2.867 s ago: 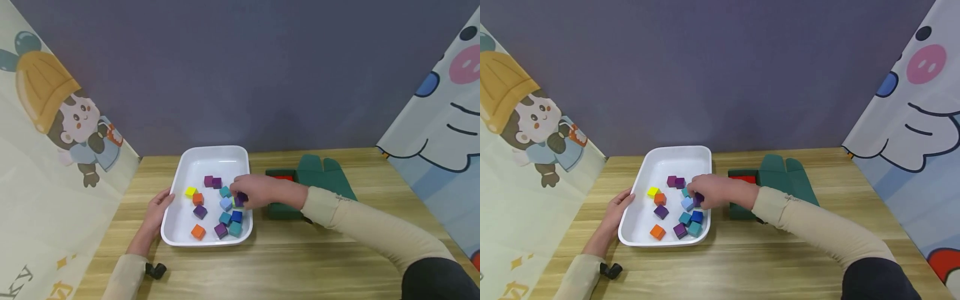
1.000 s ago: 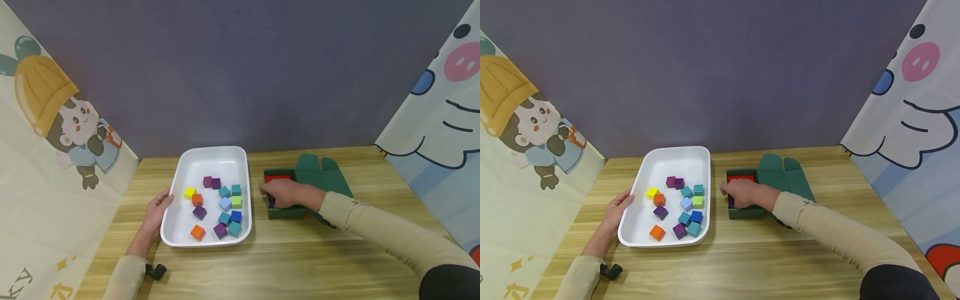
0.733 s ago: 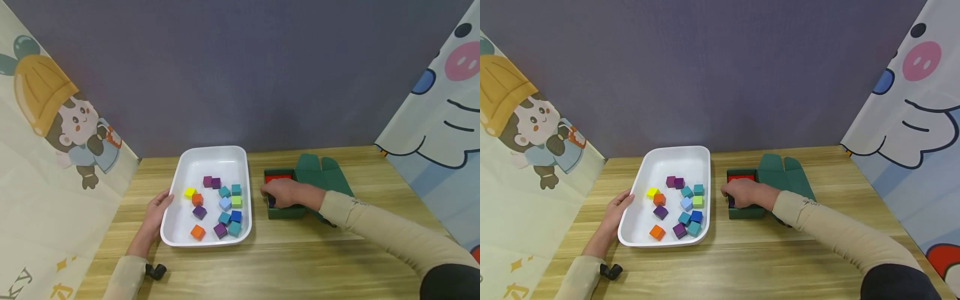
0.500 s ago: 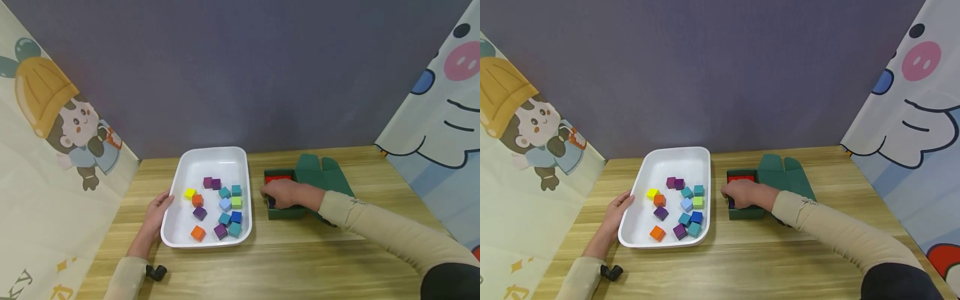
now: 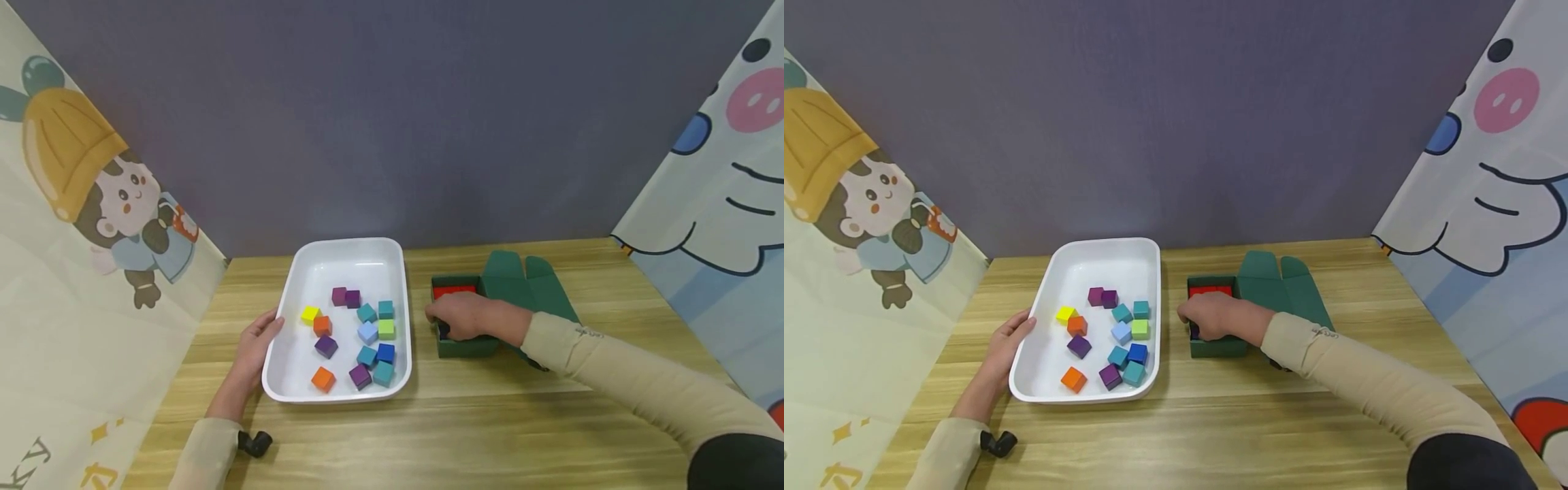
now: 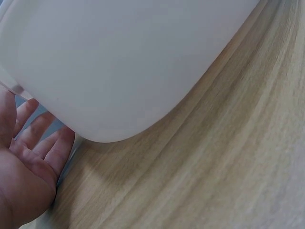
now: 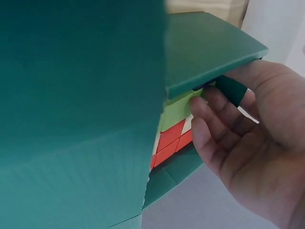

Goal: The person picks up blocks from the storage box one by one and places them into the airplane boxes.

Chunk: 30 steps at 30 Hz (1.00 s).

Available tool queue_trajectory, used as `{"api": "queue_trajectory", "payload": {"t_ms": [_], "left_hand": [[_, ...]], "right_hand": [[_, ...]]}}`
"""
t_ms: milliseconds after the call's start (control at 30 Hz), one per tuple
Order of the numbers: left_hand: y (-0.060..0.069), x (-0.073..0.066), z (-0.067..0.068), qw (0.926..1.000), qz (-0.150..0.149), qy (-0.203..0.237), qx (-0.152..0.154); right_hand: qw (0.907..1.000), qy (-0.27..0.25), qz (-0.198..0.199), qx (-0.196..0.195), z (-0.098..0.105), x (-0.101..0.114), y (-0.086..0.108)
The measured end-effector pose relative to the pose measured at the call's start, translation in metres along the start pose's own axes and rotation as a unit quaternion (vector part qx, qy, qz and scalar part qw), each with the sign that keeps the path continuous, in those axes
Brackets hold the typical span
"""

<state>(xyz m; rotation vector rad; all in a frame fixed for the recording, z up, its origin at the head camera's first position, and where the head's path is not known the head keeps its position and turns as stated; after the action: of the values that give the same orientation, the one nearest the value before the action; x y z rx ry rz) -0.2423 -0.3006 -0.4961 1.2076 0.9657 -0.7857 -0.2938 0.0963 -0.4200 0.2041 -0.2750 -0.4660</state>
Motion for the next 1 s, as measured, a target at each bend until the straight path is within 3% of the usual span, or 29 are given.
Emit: {"api": "queue_trajectory", "payload": {"t_ms": [267, 567, 833, 1000], "left_hand": [[0.001, 0.005, 0.005, 0.9999, -0.006, -0.009, 0.002], [0.000, 0.006, 0.009, 0.9999, -0.011, -0.005, -0.002], [-0.002, 0.002, 0.004, 0.9999, -0.014, 0.000, 0.000], [-0.003, 0.003, 0.001, 0.9999, -0.007, 0.009, -0.001]], "right_hand": [[0.9999, -0.006, 0.007, 0.013, 0.004, 0.004, -0.002], [0.9984, 0.005, 0.057, -0.007, 0.039, 0.034, -0.015], [0.9978, 0.000, 0.064, -0.014, 0.051, 0.062, -0.044], [0.9980, -0.004, 0.063, -0.004, 0.052, 0.077, -0.075]]}}
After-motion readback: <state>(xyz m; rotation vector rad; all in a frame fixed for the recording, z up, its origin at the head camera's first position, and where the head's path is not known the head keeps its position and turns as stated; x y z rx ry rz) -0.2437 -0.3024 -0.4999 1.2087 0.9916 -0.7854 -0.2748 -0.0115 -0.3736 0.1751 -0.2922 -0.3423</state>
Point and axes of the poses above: each hand's wrist, its own y-axis away from the middle knuckle, its own z-axis out of the back of the hand, x = y × z, the point moved 3 cm from there along -y, towards the middle knuckle, and after that the axes turned 13 degrees about z, right-handed, at the moved point
